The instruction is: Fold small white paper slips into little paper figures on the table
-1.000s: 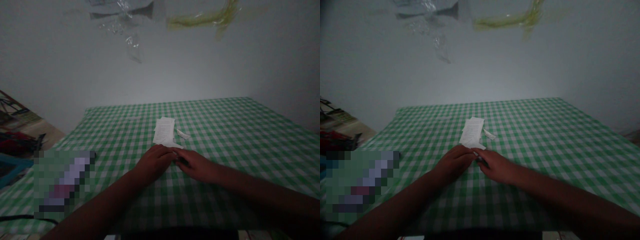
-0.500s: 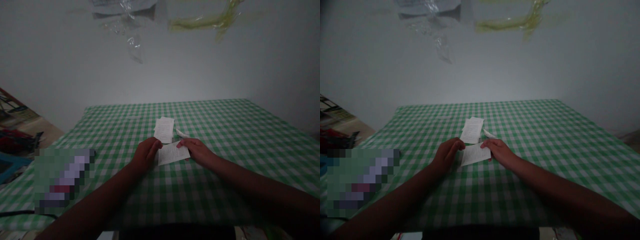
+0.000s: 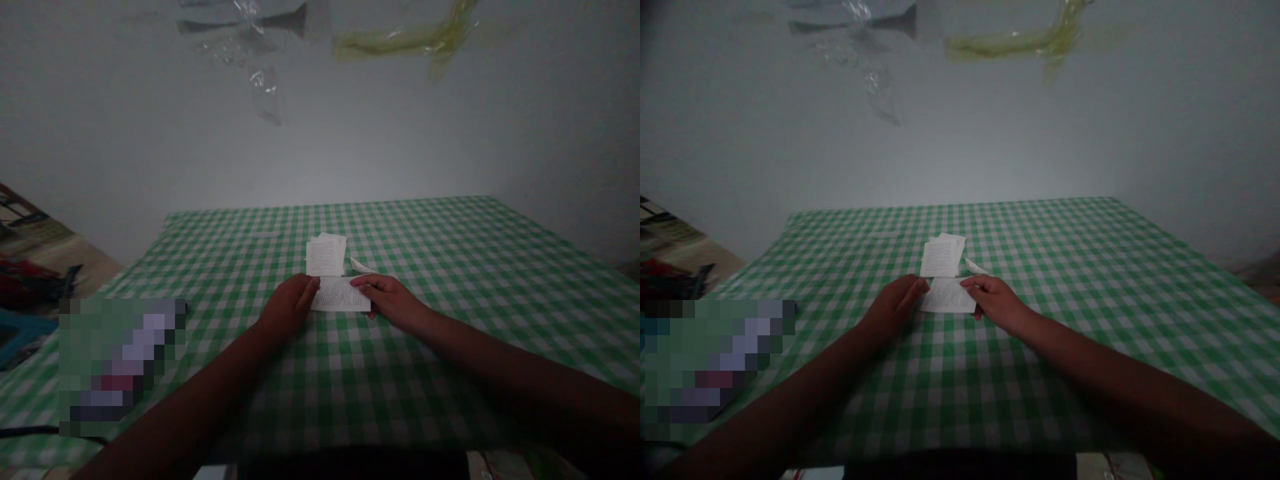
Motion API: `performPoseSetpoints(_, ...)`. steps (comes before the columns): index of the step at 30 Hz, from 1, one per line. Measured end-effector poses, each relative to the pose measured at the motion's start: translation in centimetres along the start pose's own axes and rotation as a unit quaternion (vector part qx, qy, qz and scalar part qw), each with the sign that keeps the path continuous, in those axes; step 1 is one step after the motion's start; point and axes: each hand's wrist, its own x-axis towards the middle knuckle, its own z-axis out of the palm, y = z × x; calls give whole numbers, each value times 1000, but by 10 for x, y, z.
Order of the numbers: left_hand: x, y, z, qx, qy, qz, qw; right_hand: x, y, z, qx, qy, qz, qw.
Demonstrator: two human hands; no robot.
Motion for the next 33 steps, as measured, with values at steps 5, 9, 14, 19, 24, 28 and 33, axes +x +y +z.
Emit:
performPoseSetpoints(5,0,-4,2,-13,-1,89,996,-1,-6,-3,-23,-4,4,1000)
performPoseSetpoints(9,-4,-4,4,-39,-61,197,978,-4,-8,-10,-43,-84,8,996)
performPoseSetpoints(14,-10,-2,4,-27,-153,222,963,-9,-13,-18,-132,-134,-46,981)
performPoseSetpoints(19,-8,-4,6,25,-145,218,965,-13,-26,-20,-277,-30,-70,958)
performPoseSetpoints(24,-1,-11,8,73,-87,150,982,-17,-31,-15,-288,9,-105,952)
performPoseSetpoints(28,1,-14,8,80,-91,146,982,-18,-25,-11,-249,6,-151,957)
performPoseSetpoints(33,-2,-11,9,89,-103,156,978,-19,-24,-9,-263,2,-216,940)
